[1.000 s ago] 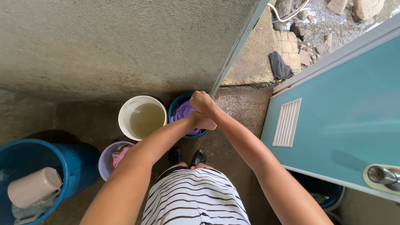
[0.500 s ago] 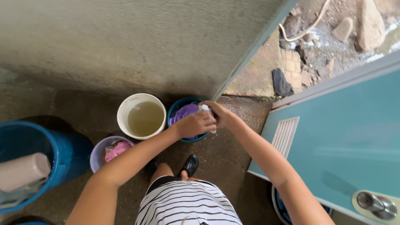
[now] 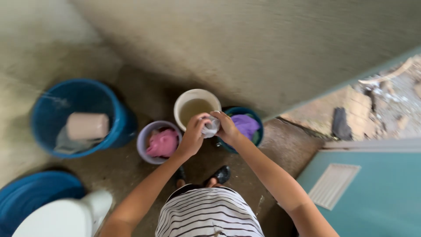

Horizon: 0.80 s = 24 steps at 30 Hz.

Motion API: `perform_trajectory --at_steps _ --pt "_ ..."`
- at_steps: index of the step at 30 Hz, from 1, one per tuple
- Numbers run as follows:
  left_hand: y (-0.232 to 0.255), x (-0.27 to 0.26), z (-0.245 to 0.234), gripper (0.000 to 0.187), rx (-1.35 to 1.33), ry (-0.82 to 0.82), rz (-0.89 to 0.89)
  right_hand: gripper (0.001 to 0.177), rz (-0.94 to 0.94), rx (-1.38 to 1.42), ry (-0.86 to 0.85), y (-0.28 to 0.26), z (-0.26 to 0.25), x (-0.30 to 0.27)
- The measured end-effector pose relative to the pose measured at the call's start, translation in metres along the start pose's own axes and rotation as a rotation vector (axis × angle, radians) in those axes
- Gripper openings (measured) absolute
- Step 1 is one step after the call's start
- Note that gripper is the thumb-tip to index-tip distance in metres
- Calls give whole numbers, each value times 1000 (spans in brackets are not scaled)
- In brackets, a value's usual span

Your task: The recorder is hand-washing various pieces of clothing in buckets and then transferring them to a washing machine.

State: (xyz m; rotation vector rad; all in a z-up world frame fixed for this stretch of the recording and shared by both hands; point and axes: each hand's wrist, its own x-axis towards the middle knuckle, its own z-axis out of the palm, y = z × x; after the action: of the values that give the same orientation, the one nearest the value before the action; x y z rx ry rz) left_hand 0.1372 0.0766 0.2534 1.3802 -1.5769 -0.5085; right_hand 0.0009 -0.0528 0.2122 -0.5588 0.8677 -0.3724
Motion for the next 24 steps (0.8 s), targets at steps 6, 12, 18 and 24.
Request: perform_trajectory --at_steps 6,12,18,24 --pt "-129 -108 -35 36 -81 453 -529 23 62 -150 70 94 78 70" --pt "-269 -239 -33 43 -1025 686 -1337 39 179 -285 189 190 101 122" --pt "-269 -269 -40 65 -923 942 -1519 40 190 -463 347 239 116 134" --pt "-293 -266 -48 61 -774 869 -1393 46 61 -472 321 246 134 147"
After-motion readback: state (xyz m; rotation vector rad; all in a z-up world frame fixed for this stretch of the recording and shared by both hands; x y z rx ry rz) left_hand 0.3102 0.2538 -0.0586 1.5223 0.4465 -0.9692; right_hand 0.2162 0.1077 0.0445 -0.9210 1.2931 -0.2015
